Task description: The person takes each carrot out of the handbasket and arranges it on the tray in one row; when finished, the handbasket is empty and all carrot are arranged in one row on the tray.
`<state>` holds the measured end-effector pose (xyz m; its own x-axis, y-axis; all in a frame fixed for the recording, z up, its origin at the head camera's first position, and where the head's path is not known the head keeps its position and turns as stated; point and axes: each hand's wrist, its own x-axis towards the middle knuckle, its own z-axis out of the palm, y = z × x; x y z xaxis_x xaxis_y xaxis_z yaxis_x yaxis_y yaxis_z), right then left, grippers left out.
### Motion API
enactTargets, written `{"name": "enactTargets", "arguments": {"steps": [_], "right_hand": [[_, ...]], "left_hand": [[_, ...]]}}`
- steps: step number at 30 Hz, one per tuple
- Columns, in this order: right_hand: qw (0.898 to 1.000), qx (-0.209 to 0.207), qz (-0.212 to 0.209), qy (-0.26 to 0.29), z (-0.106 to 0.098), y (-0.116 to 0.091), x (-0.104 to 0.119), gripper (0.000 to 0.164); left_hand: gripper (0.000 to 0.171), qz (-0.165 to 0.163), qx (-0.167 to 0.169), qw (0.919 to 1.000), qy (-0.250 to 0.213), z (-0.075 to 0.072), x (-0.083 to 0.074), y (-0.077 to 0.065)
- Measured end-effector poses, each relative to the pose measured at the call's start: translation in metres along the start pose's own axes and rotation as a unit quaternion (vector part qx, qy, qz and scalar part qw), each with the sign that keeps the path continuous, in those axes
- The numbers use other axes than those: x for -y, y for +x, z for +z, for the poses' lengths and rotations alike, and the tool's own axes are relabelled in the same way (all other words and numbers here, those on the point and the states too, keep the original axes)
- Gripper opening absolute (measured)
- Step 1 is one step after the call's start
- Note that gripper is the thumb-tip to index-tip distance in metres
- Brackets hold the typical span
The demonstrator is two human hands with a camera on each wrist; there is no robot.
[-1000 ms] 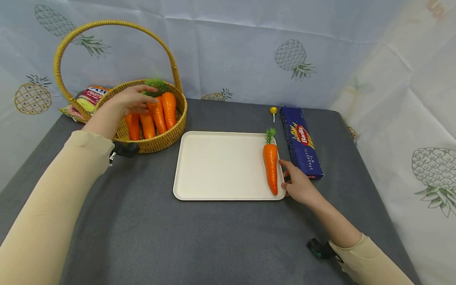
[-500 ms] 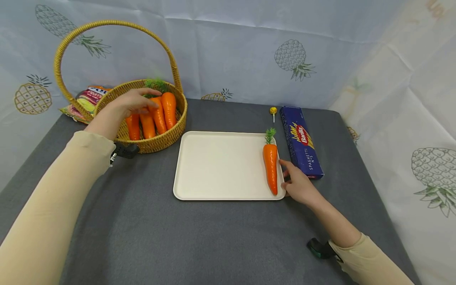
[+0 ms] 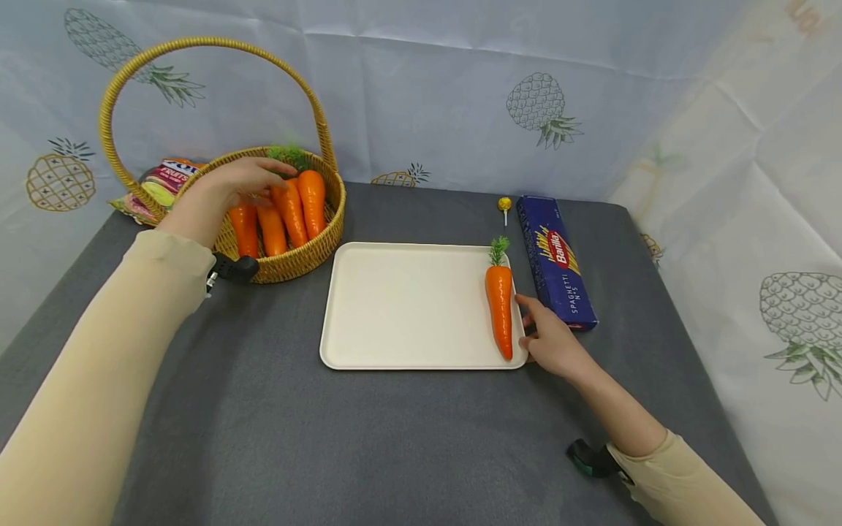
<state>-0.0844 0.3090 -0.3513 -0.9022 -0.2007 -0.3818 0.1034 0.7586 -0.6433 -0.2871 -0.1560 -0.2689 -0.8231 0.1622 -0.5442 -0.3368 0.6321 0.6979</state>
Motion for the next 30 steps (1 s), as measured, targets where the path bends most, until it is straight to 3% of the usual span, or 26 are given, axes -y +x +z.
{"name": "enactTargets", "arguments": {"steps": [13, 22, 30], "right_hand": [[1.000, 0.002, -0.001, 0.005, -0.001, 0.000, 0.000, 0.074], [1.000, 0.001, -0.001, 0.008, -0.001, 0.000, 0.001, 0.073], [1.000, -0.001, -0.002, 0.007, -0.001, 0.000, 0.001, 0.073]], "left_hand": [[0.054, -0.010, 0.054, 0.9984, 0.011, -0.012, -0.004, 0.001], [0.052, -0.022, 0.064, 0.9977, 0.004, -0.017, -0.006, 0.002], [0.054, -0.003, 0.072, 0.9955, 0.061, -0.018, -0.003, 0.004]]}}
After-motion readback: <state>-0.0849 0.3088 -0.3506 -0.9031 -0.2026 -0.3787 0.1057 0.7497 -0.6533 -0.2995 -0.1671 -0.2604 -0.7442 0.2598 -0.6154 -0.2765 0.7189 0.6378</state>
